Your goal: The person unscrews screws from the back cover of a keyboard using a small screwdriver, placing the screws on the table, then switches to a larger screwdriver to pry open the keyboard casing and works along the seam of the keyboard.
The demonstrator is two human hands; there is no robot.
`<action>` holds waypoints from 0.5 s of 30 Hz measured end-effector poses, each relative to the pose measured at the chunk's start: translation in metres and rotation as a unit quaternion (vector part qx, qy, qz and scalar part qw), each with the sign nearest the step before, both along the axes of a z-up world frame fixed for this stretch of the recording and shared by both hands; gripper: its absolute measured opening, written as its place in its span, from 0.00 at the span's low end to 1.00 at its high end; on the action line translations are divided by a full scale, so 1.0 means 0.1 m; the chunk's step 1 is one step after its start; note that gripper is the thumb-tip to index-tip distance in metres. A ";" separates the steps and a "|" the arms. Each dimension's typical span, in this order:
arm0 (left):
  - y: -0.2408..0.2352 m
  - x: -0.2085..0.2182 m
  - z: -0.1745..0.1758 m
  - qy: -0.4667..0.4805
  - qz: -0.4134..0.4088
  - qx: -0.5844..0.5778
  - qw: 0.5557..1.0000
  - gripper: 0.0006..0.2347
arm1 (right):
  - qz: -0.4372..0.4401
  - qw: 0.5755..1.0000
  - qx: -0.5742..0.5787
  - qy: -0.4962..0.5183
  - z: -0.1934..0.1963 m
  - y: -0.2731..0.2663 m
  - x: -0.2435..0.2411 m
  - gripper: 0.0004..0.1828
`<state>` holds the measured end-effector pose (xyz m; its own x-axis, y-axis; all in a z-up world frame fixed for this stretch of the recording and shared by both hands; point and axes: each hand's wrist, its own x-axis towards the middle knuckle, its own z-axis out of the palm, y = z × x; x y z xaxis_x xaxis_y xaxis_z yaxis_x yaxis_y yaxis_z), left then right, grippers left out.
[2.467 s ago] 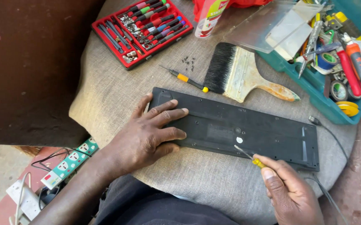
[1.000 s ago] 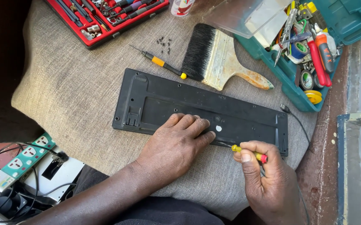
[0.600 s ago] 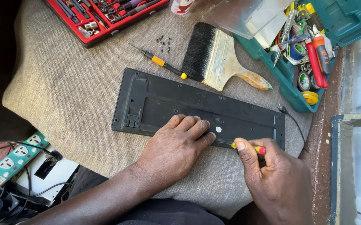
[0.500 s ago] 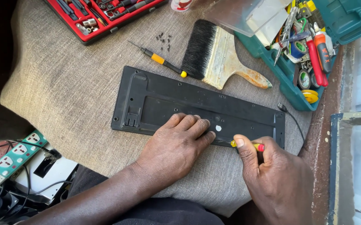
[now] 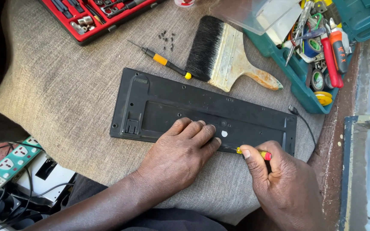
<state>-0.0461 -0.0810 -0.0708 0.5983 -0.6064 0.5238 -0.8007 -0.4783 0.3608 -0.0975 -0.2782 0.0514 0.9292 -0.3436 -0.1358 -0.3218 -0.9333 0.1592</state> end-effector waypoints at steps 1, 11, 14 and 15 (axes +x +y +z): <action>0.00 0.01 -0.01 0.002 -0.001 0.000 1.000 0.13 | -0.009 1.000 0.013 0.013 0.00 -0.01 0.02 0.19; 0.00 0.02 0.01 0.000 -0.003 -0.003 1.000 0.13 | 0.199 0.942 0.269 0.034 0.02 -0.16 0.02 0.17; 0.00 0.01 -0.02 -0.002 -0.001 -0.009 1.000 0.14 | 0.045 0.977 0.205 0.027 0.09 -0.12 0.10 0.16; 0.01 0.02 -0.01 -0.005 0.005 -0.006 1.000 0.14 | 0.052 0.977 0.207 0.025 0.09 -0.12 0.11 0.16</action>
